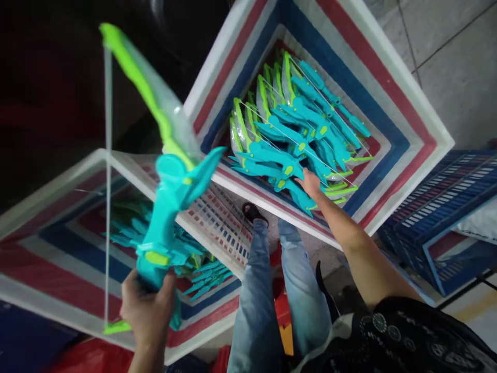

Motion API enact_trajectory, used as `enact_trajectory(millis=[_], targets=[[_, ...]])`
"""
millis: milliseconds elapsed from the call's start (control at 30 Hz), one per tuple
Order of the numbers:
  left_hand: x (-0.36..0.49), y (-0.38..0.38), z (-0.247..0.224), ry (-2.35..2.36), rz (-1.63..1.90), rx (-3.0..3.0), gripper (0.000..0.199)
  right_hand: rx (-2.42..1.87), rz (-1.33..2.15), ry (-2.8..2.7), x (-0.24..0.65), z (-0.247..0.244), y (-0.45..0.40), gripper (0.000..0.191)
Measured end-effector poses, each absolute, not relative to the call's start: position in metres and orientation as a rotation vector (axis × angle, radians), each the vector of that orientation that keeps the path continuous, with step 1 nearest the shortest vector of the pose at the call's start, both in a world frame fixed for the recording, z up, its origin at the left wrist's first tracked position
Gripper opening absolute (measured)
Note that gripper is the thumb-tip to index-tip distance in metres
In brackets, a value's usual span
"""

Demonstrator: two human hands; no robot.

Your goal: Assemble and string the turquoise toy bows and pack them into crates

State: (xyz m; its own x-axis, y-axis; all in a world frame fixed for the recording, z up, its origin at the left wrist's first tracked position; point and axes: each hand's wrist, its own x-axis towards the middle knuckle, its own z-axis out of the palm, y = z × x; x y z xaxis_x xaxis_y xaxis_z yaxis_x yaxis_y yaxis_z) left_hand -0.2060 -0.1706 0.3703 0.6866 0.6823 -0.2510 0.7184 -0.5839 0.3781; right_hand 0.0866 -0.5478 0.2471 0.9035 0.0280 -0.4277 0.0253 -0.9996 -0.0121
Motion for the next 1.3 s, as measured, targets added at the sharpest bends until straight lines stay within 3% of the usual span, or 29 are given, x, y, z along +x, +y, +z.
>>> enact_trajectory(millis=[100,400,567,700,867,1033,1200,1300], targets=[[-0.156,-0.184,0.380,1.087,0.065,2.535,0.063,-3.043,0.655,-0.073,0.093,0.235,-0.550,0.048],[0.061,-0.261,0.387,-0.010,-0.076,2.869,0.055,-2.965,0.365,-0.256,0.052,0.232,-0.555,0.059],[0.183,-0.340,0.341,-0.666,-0.144,2.856,0.056,-2.790,0.107,-0.622,0.003,0.259,-0.565,0.037],[0.235,-0.371,0.294,-0.940,-0.271,2.858,0.055,-2.811,-0.144,-0.499,0.010,0.264,-0.582,0.040],[0.247,-0.377,0.261,-0.870,-0.370,2.822,0.057,-2.955,-0.019,-0.239,0.080,0.233,-0.596,0.065],[0.226,-0.376,0.272,-0.745,-0.233,2.726,0.074,-3.079,0.188,-0.253,0.121,0.216,-0.600,0.070],[0.119,-0.320,0.315,-0.197,0.122,2.469,0.047,-3.130,0.274,-0.354,0.127,0.234,-0.611,0.077],[0.018,-0.254,0.318,0.300,0.494,2.266,0.034,-3.167,0.119,-0.446,0.144,0.259,-0.591,0.076]])
